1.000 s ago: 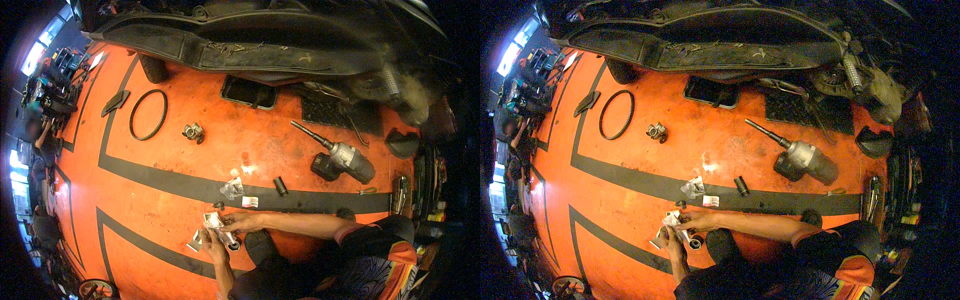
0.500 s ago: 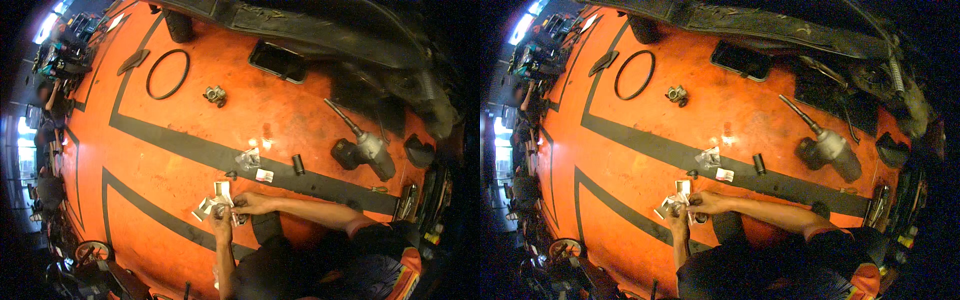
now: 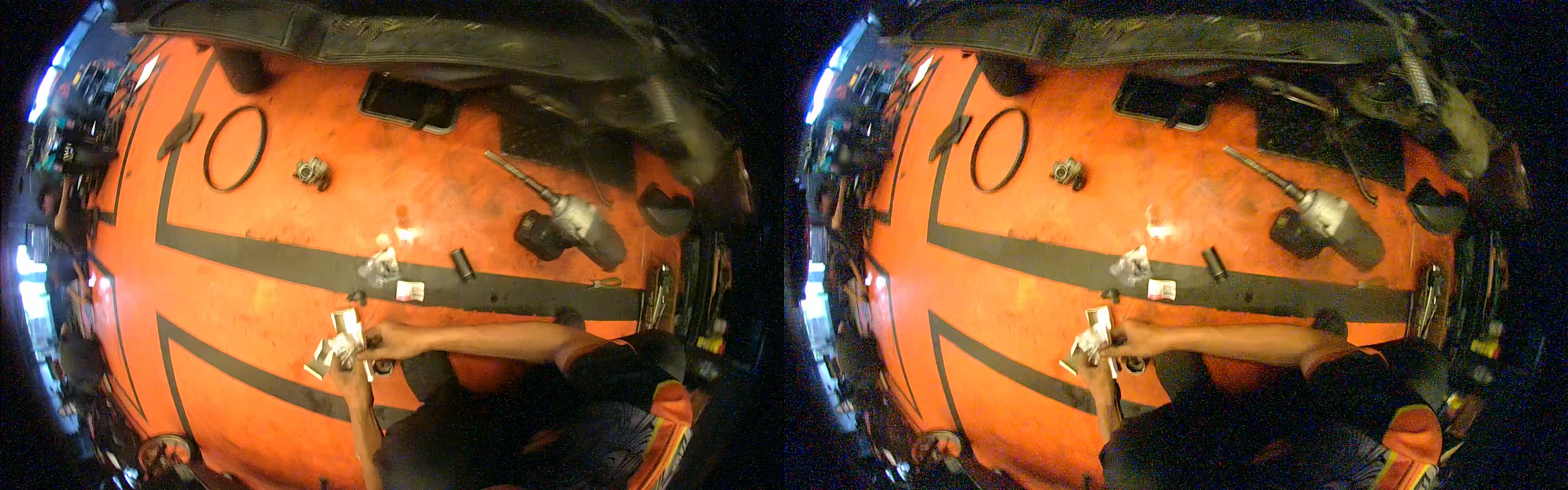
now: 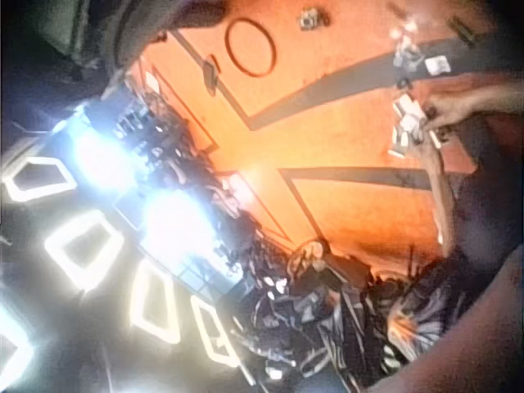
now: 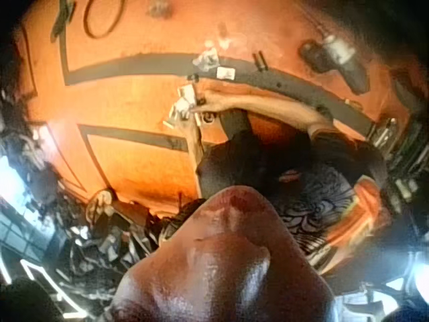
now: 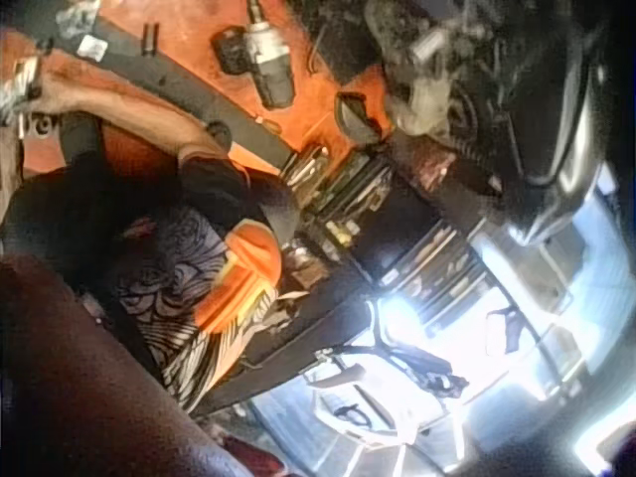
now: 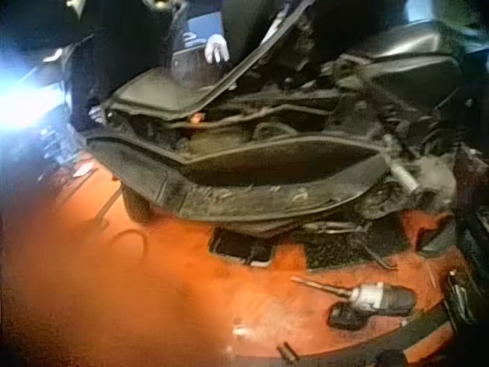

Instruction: The person unboxes and handles small mechanical parts, then attempts to insert a component into a larger metal housing while seated on the floor.

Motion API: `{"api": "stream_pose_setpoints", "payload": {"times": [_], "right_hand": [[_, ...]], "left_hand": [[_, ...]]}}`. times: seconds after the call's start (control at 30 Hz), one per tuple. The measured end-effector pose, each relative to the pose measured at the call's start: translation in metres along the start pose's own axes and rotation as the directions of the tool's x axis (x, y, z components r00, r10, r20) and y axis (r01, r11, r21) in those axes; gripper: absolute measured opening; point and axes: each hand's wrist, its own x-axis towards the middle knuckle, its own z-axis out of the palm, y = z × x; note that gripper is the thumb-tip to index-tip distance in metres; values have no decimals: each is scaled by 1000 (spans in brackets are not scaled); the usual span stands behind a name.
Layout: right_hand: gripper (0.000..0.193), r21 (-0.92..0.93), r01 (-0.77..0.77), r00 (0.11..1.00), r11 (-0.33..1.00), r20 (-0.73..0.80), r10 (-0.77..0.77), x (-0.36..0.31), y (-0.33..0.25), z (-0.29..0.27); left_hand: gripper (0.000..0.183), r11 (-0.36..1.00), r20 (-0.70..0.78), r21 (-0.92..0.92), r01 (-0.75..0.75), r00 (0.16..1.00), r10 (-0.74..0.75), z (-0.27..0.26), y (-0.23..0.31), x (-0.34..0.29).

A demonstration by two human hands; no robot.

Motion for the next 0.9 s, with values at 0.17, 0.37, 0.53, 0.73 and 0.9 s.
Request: {"api": "stream_pose_setpoints", "payload": {"times": [0.17, 0.37, 0.53, 0.73, 0.9], "right_hand": [[45, -283, 54, 996, 958, -57, -73, 7, 9, 2], [37, -241, 97, 970, 966, -195, -146, 2, 14, 12], [31, -443, 140, 944, 886, -211, -254, 6, 15, 29], [29, 62, 106, 969, 992, -229, -89, -9, -4, 21], [28, 232, -182, 981, 955, 114, 159, 4, 7, 1]], "left_hand": [[30, 994, -116, 31, -107, 987, 110, 5, 5, -2], [26, 999, -100, -48, 19, 995, -24, -7, -1, 3], [29, 997, -196, -31, -73, 978, 66, -10, 5, 0], [28, 996, -95, -90, 18, 995, -27, -10, 19, -5], [21, 1000, -192, 9, 16, 981, -14, -6, 9, -3]]}}
